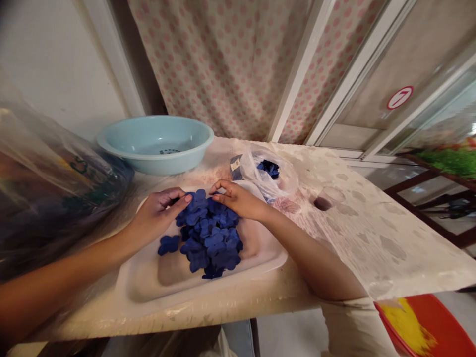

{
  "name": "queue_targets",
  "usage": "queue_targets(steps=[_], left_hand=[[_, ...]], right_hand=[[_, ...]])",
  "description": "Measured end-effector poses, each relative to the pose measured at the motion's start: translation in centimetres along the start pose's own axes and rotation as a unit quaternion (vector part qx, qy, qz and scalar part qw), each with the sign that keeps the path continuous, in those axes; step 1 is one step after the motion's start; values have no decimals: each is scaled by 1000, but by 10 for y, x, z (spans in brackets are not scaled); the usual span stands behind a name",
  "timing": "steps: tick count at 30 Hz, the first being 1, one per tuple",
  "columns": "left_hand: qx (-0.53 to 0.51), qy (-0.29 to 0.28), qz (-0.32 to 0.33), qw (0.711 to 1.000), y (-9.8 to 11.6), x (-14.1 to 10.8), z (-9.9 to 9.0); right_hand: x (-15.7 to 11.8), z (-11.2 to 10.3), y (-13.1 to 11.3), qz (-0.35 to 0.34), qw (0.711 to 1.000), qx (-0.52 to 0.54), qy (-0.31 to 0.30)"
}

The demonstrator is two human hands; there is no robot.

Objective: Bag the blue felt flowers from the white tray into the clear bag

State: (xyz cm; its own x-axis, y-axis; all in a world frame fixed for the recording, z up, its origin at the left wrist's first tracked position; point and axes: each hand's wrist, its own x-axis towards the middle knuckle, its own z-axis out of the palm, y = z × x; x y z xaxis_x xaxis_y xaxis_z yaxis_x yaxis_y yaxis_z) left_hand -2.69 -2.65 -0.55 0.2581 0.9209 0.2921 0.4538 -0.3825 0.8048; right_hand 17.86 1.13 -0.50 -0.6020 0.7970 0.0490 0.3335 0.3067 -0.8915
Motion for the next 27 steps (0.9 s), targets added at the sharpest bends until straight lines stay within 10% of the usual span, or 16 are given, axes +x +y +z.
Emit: queue_targets(steps=[11, 27], left_hand=[[-2, -3, 4, 1000, -1, 0, 0], [5, 4, 8, 1000, -1, 0, 0]], right_hand=[[3, -2, 7, 23, 996, 68, -61], [3, -2, 4, -20, 995, 96, 3]])
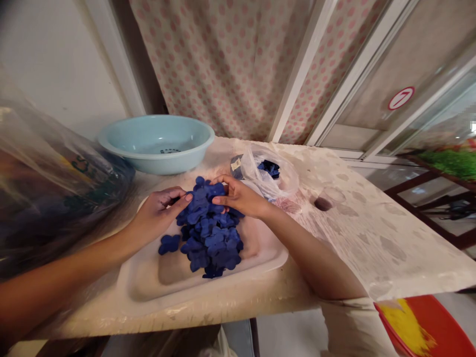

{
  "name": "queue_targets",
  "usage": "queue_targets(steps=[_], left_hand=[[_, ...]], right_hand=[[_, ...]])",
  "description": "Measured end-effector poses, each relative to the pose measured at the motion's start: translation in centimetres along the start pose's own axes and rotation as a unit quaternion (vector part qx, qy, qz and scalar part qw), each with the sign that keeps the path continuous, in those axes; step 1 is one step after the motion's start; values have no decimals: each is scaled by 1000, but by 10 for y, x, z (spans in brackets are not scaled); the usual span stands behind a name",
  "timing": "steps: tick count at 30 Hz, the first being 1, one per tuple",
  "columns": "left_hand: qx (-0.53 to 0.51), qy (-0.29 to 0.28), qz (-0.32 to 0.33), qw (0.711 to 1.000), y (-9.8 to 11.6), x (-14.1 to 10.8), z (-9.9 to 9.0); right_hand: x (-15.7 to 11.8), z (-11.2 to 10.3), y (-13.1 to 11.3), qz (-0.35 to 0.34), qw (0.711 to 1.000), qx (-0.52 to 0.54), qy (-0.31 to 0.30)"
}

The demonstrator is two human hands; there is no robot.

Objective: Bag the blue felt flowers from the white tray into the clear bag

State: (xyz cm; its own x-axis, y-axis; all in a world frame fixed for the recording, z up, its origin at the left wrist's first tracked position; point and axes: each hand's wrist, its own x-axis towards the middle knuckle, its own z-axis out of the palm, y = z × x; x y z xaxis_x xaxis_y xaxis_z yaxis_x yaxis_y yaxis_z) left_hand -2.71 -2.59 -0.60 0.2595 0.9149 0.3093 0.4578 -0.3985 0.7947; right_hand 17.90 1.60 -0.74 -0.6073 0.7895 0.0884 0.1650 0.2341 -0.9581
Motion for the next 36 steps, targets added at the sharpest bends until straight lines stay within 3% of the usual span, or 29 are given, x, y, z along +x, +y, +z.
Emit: queue_targets(steps=[3, 6, 10, 12, 18, 24, 31, 36], left_hand=[[-4, -1, -1, 1000, -1, 0, 0], [-9, -7, -3, 1000, -1, 0, 0], [4, -27, 1, 1000, -3, 0, 0], [0, -51, -1, 999, -4, 0, 1], [-21, -110, 33, 993, -5, -2, 6], [-5, -61, 2, 998, -2, -2, 2], [-13, -26, 2, 1000, -5, 0, 1], [-61, -20, 6, 998, -7, -1, 4]], right_hand=[[1, -3, 3, 12, 1000, -12, -13], [-2, -2, 4, 43, 993, -95, -46], [-13, 3, -3, -18, 978, -202, -47], [-16, 6, -6, -50, 973, -218, -59], [-10, 7, 2, -23, 974, -217, -59], [-7, 7, -6, -73, 974, -206, -62], [-8, 8, -6, -21, 984, -169, -41], [-5, 6, -4, -50, 977, -206, 3]])
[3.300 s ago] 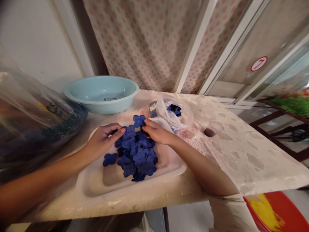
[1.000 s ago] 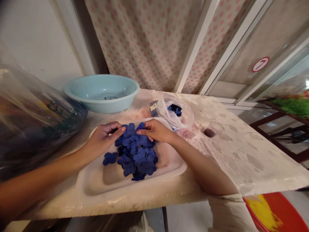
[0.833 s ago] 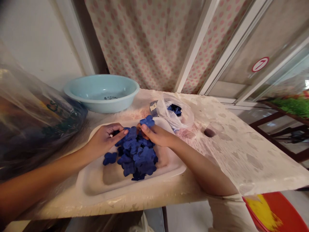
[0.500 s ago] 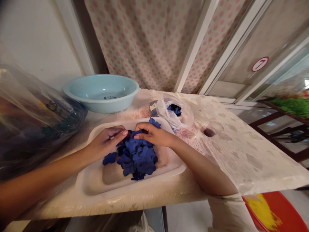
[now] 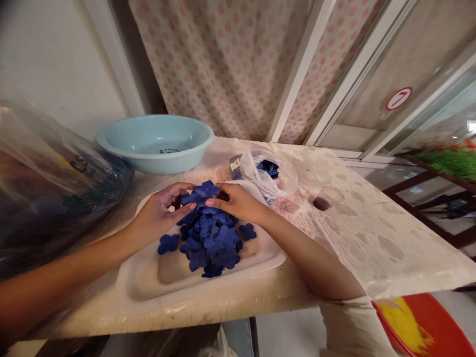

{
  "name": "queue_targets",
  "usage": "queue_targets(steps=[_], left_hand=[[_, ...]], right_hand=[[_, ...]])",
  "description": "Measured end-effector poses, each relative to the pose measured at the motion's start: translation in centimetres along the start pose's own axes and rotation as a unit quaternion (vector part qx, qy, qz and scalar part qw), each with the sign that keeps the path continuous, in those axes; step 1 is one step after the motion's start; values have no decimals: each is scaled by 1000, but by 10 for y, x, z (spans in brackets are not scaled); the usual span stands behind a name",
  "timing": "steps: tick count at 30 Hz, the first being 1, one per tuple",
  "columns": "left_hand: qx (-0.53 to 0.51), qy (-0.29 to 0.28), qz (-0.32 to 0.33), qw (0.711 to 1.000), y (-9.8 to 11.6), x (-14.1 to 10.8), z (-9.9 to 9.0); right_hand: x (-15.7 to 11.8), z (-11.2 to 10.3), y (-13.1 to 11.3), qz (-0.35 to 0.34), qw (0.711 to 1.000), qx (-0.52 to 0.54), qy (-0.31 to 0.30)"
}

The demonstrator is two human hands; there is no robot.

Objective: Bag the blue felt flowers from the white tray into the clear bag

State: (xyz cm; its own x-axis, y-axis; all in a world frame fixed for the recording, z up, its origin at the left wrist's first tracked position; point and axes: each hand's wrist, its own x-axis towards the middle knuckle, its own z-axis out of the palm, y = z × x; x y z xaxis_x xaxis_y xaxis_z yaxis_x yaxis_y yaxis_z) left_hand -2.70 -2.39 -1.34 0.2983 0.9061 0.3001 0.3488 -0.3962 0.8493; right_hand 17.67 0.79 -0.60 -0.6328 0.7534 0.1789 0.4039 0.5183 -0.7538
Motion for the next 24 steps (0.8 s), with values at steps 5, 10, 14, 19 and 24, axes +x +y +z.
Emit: queue_targets(steps=[5, 10, 14, 19, 24], left_hand=[[-15, -31, -47, 998, 4, -1, 2], [-1, -85, -21, 996, 8, -5, 2], [-12, -114, -14, 993, 4, -7, 2], [28, -73, -30, 996, 3, -5, 0], [11, -39, -56, 998, 6, 0, 0]], right_hand=[[-4, -1, -6, -23, 998, -40, 54], [-8, 4, -19, -52, 997, -49, -14], [-8, 8, -23, -85, 991, -95, -42], [-7, 6, -19, -101, 992, -51, -52], [-2, 3, -10, -51, 998, 28, 12]])
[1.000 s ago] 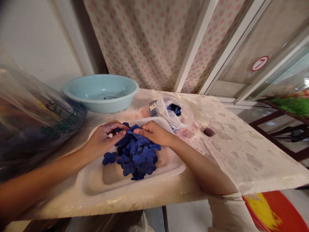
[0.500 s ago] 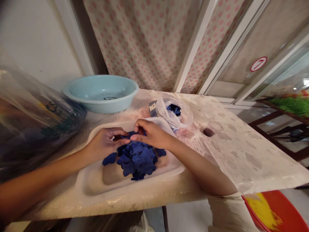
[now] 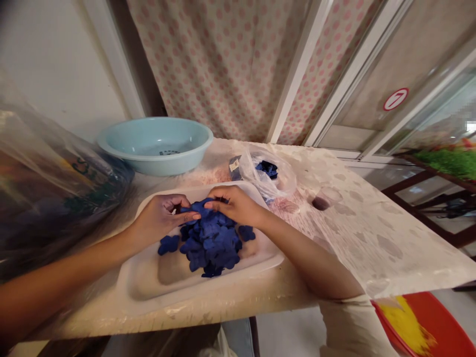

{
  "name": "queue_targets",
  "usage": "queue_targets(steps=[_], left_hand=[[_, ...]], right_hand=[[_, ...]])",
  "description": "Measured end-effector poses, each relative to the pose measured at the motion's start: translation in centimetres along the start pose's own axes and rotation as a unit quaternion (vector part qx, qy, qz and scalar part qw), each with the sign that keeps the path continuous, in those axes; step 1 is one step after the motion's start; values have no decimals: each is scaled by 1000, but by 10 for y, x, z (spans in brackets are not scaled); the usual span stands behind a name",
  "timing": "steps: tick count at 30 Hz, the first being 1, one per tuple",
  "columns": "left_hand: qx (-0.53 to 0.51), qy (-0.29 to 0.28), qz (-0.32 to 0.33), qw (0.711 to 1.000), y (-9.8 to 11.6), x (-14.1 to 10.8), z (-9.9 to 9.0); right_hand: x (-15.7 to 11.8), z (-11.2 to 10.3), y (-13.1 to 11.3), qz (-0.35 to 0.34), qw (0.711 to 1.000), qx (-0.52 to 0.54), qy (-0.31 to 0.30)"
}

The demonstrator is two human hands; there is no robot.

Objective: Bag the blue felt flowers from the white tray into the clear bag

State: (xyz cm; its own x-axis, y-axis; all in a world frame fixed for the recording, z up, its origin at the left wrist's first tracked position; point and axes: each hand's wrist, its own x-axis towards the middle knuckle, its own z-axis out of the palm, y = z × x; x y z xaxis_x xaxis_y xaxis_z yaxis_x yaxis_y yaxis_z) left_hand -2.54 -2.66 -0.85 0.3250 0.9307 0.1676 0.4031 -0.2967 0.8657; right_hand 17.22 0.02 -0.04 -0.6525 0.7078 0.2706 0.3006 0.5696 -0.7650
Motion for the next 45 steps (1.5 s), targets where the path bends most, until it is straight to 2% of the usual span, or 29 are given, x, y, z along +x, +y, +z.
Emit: queue_targets(steps=[3, 5, 12, 17, 24, 27, 31, 36, 41, 45], left_hand=[[4, 31, 16, 999, -1, 2, 0], [12, 37, 34, 999, 0, 2, 1], [4, -47, 52, 998, 2, -2, 2], [34, -32, 55, 997, -3, -2, 3], [5, -23, 35, 999, 2, -1, 3], [11, -2, 42, 999, 0, 0, 2], [16, 6, 53, 998, -4, 2, 2], [24, -3, 46, 999, -3, 1, 2], [7, -25, 51, 998, -6, 2, 3], [16, -33, 47, 998, -8, 2, 4]], right_hand=[[2, -1, 6, 26, 997, 42, 61], [2, -1, 8, 40, 995, 57, 75], [-2, 2, 1, 51, 998, 16, 22], [-2, 3, 2, 63, 998, -12, 29], [-1, 3, 4, 38, 996, -65, 36], [0, 1, 3, 33, 994, -100, 39], [1, -1, 2, -23, 988, -144, 50], [3, -2, 6, -96, 991, -85, 40], [3, -1, 9, -85, 993, -76, 32], [3, -1, 11, -80, 993, -76, 51]])
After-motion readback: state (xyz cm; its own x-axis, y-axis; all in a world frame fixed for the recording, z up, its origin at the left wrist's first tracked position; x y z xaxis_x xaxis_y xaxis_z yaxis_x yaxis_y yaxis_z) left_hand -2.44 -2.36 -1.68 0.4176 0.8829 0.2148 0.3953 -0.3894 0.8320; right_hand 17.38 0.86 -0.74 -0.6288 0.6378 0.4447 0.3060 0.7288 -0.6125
